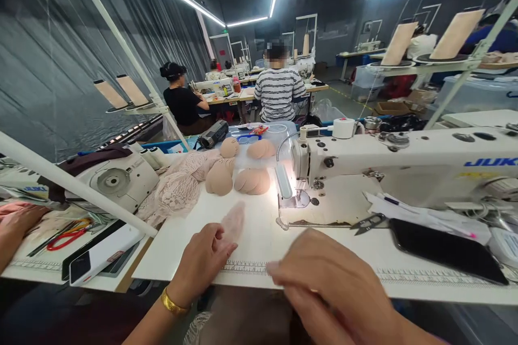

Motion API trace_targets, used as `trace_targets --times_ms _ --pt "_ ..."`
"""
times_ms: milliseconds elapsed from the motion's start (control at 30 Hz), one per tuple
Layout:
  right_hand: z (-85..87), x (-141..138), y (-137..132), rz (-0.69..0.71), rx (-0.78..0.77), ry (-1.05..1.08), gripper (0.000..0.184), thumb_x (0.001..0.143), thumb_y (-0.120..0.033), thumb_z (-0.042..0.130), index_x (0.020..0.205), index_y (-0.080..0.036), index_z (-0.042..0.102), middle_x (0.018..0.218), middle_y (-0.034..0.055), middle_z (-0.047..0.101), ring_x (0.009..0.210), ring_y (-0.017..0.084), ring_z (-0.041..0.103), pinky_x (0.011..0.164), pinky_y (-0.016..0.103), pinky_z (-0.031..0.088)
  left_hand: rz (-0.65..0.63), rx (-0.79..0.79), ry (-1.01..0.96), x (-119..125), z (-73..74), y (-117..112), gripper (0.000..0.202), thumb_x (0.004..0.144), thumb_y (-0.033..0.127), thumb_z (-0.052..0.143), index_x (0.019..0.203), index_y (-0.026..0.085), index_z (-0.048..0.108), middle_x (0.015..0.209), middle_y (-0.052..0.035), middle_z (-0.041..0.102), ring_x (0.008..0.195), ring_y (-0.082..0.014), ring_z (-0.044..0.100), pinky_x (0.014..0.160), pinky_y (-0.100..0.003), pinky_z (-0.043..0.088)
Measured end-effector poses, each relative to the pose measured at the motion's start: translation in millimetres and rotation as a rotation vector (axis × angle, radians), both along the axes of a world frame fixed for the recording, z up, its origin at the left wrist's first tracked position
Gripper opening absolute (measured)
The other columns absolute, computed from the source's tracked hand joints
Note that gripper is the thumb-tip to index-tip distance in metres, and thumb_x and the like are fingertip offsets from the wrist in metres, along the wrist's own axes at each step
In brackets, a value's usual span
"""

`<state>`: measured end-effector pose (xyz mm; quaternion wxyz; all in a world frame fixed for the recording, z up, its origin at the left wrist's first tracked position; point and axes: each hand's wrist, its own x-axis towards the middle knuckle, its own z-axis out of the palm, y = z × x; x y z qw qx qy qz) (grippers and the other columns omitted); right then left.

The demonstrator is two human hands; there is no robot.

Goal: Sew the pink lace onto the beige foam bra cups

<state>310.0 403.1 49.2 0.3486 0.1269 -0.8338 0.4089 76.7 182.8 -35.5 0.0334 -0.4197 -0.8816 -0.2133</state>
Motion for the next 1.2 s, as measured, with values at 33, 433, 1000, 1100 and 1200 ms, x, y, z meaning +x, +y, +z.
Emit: trace_targets --times_ms 33,433,1000,1100,1200 --pt "-6.1 -11.7 -1.8 -0.039 -0.018 -0.052 0.031 0.104 -0.017 0.051 0.129 -0.03 0.064 0.092 0.0069 0.072 0.082 0.022 0.067 0.072 0.035 0.055 0.016 0.001 -0.021 -0.8 2.3 5.8 0.026 0.091 0.041 0.068 0.103 0.02 0.06 0.089 -0.0053 0.064 0.08 -0.0272 0.062 0.077 -0.042 0.047" --pt "-86.7 -52.1 16.3 -0.136 -0.286 -0.63 0.025 0.101 -0.037 0.053 0.1 -0.023 0.074 0.091 0.0042 0.072 0.086 0.021 0.065 0.068 0.03 0.046 -0.197 0.209 -0.404 -42.0 80.6 44.6 0.034 0.1 0.051 0.042 0.083 0.022 0.052 0.075 0.0008 0.054 0.07 -0.0182 0.055 0.064 -0.029 0.047" --pt "-92.3 -54.4 63.4 -0.381 -0.108 -0.635 0.017 0.101 -0.032 0.057 0.103 -0.022 0.07 0.098 0.0054 0.07 0.088 0.023 0.063 0.078 0.035 0.047 -0.708 0.061 -0.2 16.7 36.4 51.7 0.016 0.104 0.026 0.052 0.096 0.026 0.066 0.116 -0.0031 0.076 0.108 -0.0205 0.069 0.093 -0.036 0.057" --pt "-93.7 -67.7 54.5 -0.425 0.035 -0.631 0.006 0.091 -0.019 0.07 0.096 -0.021 0.068 0.092 0.0046 0.067 0.09 0.024 0.061 0.077 0.034 0.045 -0.578 0.132 -0.132 3.8 27.6 62.4 0.014 0.103 0.027 0.052 0.102 0.025 0.066 0.118 -0.0049 0.075 0.11 -0.0227 0.069 0.093 -0.039 0.058" --pt "-95.4 -75.8 47.7 -0.413 0.073 -0.595 0.018 0.085 -0.004 0.067 0.083 -0.021 0.062 0.083 0.0014 0.063 0.084 0.021 0.059 0.072 0.031 0.043 -0.549 0.174 -0.063 -5.6 9.5 78.1 0.019 0.102 0.028 0.052 0.115 0.025 0.065 0.125 -0.0068 0.073 0.116 -0.0247 0.068 0.099 -0.044 0.057"
